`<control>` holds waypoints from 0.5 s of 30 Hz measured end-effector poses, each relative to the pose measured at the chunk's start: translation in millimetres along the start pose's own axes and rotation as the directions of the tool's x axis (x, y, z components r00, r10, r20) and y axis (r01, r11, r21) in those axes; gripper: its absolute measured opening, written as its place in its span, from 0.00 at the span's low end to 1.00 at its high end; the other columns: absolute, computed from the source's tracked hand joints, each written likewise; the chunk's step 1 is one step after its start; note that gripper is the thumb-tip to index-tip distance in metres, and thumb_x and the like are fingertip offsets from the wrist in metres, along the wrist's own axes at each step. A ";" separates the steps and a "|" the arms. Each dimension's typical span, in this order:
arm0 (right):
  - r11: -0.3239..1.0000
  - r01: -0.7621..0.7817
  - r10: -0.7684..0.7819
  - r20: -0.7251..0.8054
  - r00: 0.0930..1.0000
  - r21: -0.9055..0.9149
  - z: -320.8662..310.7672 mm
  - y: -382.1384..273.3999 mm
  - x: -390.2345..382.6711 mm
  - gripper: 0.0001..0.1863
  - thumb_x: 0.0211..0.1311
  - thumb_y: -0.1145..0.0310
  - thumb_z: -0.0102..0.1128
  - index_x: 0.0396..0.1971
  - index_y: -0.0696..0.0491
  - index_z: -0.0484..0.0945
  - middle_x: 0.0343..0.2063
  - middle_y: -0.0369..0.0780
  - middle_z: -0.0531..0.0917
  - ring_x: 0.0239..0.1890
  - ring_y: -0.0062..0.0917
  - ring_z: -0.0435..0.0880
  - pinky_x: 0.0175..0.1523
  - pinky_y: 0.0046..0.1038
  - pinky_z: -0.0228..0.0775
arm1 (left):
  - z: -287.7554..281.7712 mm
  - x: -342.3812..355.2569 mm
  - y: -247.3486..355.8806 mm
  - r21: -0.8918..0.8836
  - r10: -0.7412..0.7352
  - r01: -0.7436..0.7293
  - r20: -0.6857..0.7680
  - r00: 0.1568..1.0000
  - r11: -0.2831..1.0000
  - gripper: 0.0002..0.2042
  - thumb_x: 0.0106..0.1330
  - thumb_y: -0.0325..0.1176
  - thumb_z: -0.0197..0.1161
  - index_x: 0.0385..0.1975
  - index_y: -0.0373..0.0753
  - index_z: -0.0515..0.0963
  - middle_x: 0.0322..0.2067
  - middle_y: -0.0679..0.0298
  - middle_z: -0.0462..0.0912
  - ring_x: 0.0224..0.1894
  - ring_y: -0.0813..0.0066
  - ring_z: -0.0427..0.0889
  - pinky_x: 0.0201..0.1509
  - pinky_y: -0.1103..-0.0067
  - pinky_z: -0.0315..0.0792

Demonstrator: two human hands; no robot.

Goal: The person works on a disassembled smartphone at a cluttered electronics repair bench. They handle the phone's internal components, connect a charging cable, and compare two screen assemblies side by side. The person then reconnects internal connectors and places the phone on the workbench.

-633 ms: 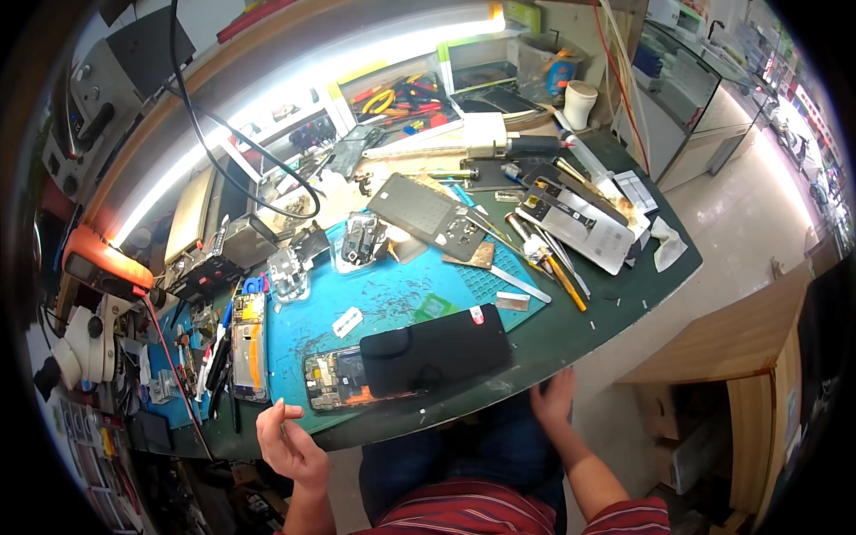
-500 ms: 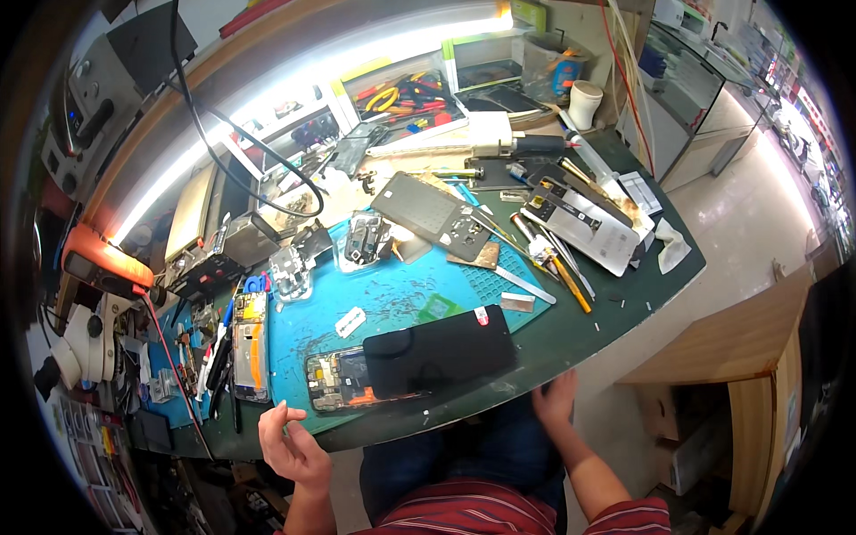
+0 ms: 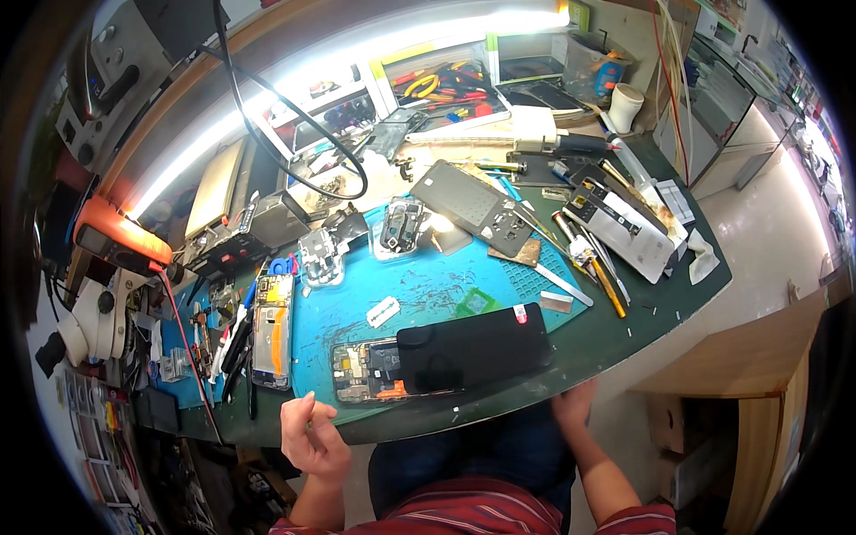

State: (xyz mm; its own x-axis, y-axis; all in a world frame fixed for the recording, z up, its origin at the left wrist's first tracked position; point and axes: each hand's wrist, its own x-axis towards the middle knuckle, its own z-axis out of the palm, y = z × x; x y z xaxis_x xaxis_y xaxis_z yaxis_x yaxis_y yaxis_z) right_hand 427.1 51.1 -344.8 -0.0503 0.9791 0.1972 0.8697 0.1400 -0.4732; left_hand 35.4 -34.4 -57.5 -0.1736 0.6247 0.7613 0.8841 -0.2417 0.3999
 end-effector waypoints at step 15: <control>0.998 -0.070 0.070 0.082 0.994 -0.007 -7.7 -6.2 5.5 0.31 0.56 0.61 0.70 0.60 0.53 0.78 0.64 0.54 0.75 0.70 0.56 0.66 0.75 0.53 0.53 | 1.6 4.5 2.9 0.004 -0.015 0.015 0.001 1.000 1.000 0.18 0.65 0.14 0.54 0.54 0.28 0.77 0.24 0.60 0.78 0.27 0.68 0.74 0.35 0.73 0.71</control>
State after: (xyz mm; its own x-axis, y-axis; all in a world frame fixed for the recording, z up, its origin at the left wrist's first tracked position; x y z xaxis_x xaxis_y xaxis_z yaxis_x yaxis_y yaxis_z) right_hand 425.2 54.4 -334.2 -0.0290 0.9953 0.0928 0.8745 0.0702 -0.4799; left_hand 37.8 -31.1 -53.8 -0.1867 0.6291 0.7546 0.8832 -0.2290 0.4094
